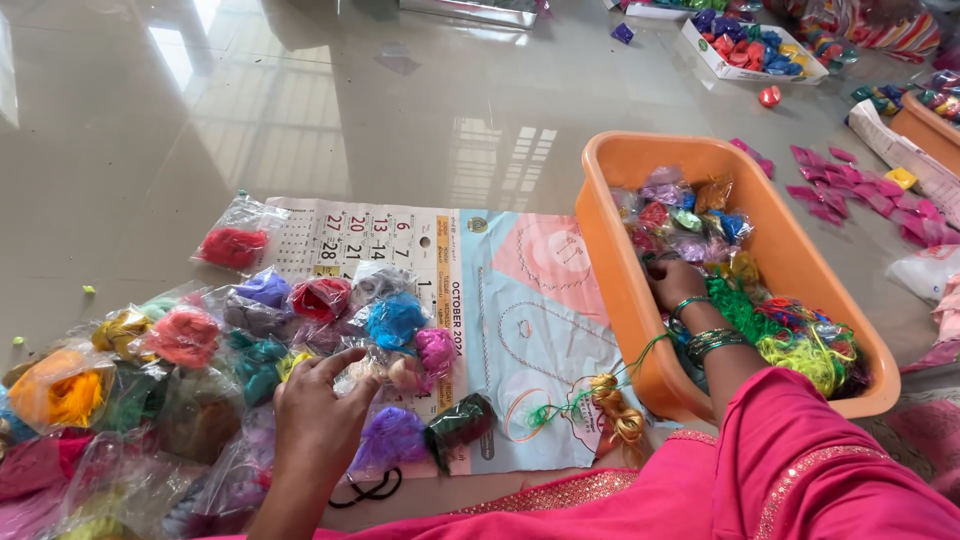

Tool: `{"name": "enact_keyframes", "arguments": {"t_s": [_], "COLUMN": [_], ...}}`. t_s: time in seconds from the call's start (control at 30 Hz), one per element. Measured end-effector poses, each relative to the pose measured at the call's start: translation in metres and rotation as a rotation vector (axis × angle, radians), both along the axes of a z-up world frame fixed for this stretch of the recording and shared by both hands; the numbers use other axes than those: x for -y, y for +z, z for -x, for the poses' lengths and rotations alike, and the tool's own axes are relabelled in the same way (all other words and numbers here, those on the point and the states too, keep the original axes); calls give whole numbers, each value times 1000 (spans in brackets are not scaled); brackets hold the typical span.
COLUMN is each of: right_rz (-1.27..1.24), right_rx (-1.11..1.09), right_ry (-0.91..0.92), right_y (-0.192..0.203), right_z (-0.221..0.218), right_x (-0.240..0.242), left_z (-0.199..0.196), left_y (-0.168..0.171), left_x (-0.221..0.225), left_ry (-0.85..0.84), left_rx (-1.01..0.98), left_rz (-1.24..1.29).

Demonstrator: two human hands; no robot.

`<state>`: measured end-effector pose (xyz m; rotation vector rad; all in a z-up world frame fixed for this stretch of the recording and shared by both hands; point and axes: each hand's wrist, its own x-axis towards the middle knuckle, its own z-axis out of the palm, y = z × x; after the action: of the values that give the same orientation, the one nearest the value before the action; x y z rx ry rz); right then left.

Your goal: The person sits on the floor and twists and rolls pink wool fiber between their palms to form a thick wool cord, repeatedly rolling sections and joining the strand longer. Colorful wool bundles and a plastic basin of fibers sit around them on the floor.

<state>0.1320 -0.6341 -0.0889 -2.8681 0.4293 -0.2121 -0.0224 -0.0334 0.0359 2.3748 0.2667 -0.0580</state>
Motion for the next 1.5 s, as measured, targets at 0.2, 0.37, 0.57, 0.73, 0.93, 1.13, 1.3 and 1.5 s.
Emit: {"name": "enact_keyframes", "arguments": {"t_s": [0.2,0.37,0.57,0.73,0.93,1.13,1.3,1.5], "right_rz": [-386,-1295,-1232,-1331,-1334,-1162,-1155,-1184], "right_rx": [281,447,-296,-656,-651,-574,-513,-375], "right_ry": [-348,-132,291,605,533,555,455,604], "right_y": [18,108,242,198,177,174,175,188], "right_z": [6,43,101,108,107,108,104,110], "right_x": [22,-1,-227,-318,-334,-337,-332,-337], "left_z": [-1,-2,-2,17,13,14,9,15], "left_y": [-1,-3,-24,12,-3,-8,-26,-3], "left_x": [-2,4,35,55,55,63,61,54], "left_ry": [-3,-50,-61,-101,-53,39,-13,-47], "left_rx": [15,185,-74,-276,-228,-275,-186,8], "left_rz": [14,-24,955,1335,1308,1200,1242,669]}}
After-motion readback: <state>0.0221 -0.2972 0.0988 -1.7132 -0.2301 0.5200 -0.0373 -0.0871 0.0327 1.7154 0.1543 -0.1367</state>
